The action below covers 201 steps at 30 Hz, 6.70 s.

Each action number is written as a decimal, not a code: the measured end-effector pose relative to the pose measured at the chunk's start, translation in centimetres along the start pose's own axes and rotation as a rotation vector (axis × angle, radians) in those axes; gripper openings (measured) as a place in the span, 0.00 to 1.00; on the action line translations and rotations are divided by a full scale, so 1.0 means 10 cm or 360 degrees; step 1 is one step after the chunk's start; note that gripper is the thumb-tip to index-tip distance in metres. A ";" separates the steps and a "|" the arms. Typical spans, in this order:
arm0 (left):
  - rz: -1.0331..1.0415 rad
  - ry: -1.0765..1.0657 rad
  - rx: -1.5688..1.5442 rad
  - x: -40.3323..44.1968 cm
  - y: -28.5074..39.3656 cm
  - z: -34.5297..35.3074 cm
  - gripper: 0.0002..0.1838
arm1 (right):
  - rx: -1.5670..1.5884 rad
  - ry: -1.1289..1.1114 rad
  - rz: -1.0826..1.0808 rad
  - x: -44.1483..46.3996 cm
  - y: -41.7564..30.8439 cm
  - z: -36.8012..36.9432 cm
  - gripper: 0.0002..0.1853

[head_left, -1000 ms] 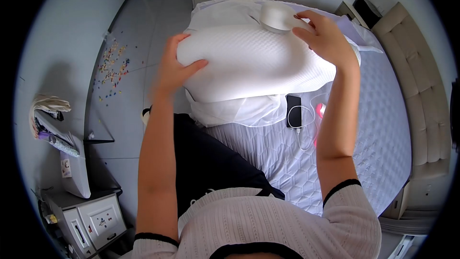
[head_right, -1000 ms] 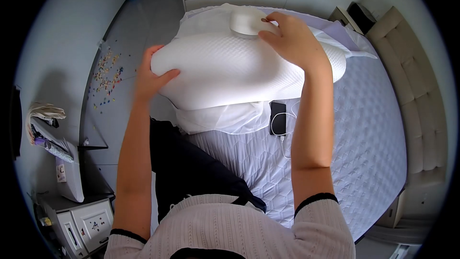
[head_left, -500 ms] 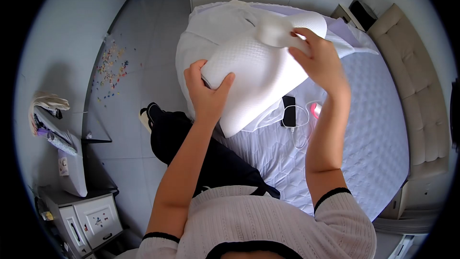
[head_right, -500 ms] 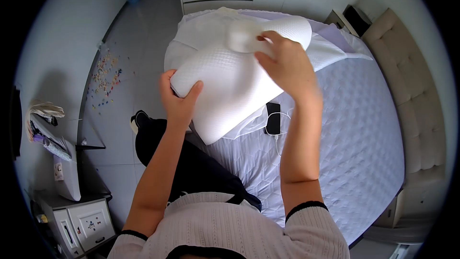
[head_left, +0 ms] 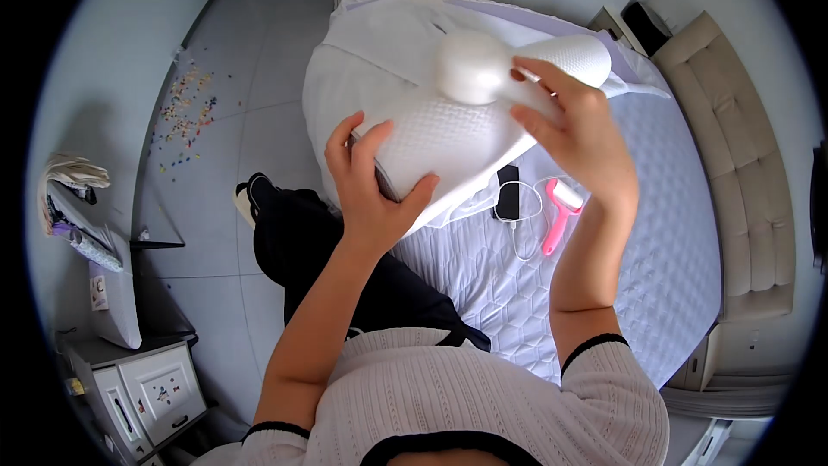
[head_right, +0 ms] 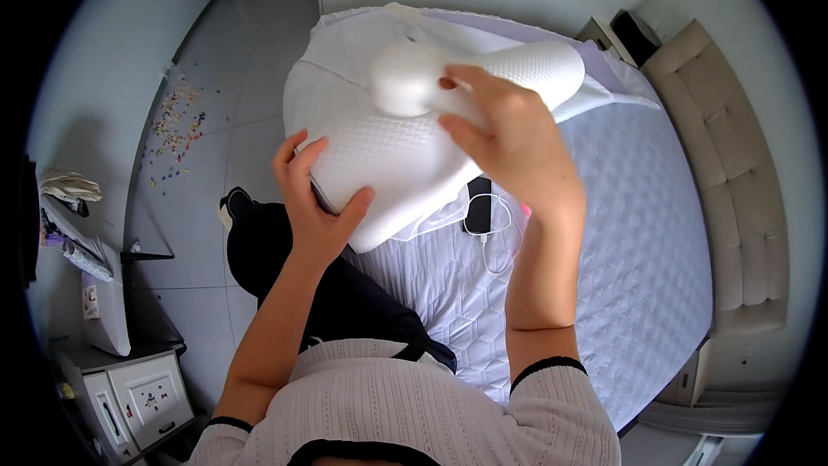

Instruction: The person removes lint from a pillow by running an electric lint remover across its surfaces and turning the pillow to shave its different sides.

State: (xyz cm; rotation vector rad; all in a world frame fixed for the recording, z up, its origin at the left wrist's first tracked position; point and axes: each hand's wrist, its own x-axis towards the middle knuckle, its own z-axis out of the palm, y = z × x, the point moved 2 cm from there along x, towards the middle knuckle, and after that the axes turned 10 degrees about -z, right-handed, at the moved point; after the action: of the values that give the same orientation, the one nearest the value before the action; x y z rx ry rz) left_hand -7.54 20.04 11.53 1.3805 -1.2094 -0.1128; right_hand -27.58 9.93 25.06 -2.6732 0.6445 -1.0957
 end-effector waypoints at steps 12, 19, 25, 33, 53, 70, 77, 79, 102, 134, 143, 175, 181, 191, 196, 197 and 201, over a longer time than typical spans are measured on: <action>0.0209 -0.0203 0.0059 0.01 -0.11 -0.14 0.35 | 0.0003 -0.0101 0.0161 0.03 -0.03 0.04 0.18; 0.0270 -0.0186 0.0077 -0.07 -0.11 -0.14 0.32 | -0.0519 -0.0284 0.0099 0.20 0.13 -0.14 0.17; 0.0267 -0.0184 0.0070 -0.08 -0.11 -0.13 0.30 | -0.0581 -0.0317 0.0353 0.23 0.15 -0.24 0.16; 0.0302 -0.0148 0.0009 -0.10 -0.14 -0.13 0.29 | -0.0021 -0.0298 -0.0136 0.19 -0.14 -0.07 0.15; 0.0360 -0.0129 -0.0017 -0.17 -0.15 -0.09 0.29 | -0.0489 -0.0413 0.0022 0.33 0.19 -0.17 0.19; 0.0134 -0.0114 -0.0184 -0.14 -0.18 -0.11 0.46 | 0.0156 -0.0124 -0.0090 -0.23 -0.52 0.21 0.25; 0.0004 -0.0211 -0.0229 -0.07 -0.23 -0.15 0.47 | 0.0181 0.0182 0.0328 -0.57 -0.43 0.29 0.29; 0.0024 -0.0235 -0.0180 -0.06 -0.23 -0.18 0.48 | 0.0137 0.0290 0.0467 -0.61 -0.34 0.28 0.29; -0.0074 -0.0367 -0.0249 -0.06 -0.22 -0.24 0.48 | 0.0227 0.0553 0.0467 -0.94 -0.06 0.36 0.30; -0.0219 -0.0152 -0.0142 -0.18 -0.13 -0.09 0.44 | -0.0601 -0.0072 0.0401 -0.16 0.46 -0.46 0.20; -0.0246 -0.0137 -0.0137 -0.21 -0.13 -0.08 0.45 | -0.0277 -0.0557 0.0169 0.12 0.19 -0.35 0.19; -0.0122 -0.0145 -0.0084 -0.28 -0.11 -0.05 0.46 | -0.0074 -0.0623 -0.0110 0.27 0.24 -0.26 0.21; -0.0107 -0.0068 -0.0031 -0.28 -0.16 -0.04 0.47 | -0.0081 -0.0782 -0.0016 0.35 0.25 -0.33 0.21; -0.0357 -0.0063 -0.0253 -0.31 -0.06 -0.01 0.58 | 0.0221 -0.0837 -0.0290 0.42 -0.20 -0.04 0.20; -0.0461 -0.0143 -0.0311 -0.34 -0.12 -0.01 0.57 | 0.0403 -0.0993 -0.0368 0.48 -0.39 0.22 0.26; -0.0462 -0.0138 -0.0306 -0.34 -0.11 -0.01 0.57 | 0.0323 -0.0946 -0.0490 0.51 -0.35 0.25 0.26; -0.0406 0.0002 -0.0169 -0.39 -0.08 0.01 0.57 | 0.0160 -0.0921 -0.0523 0.68 -0.15 0.22 0.23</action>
State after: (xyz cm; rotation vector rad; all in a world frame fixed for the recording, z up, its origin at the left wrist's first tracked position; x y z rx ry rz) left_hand -8.92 22.42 8.65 1.4355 -1.0070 -0.3504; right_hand -21.22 8.19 28.26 -2.8559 0.0456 -0.3426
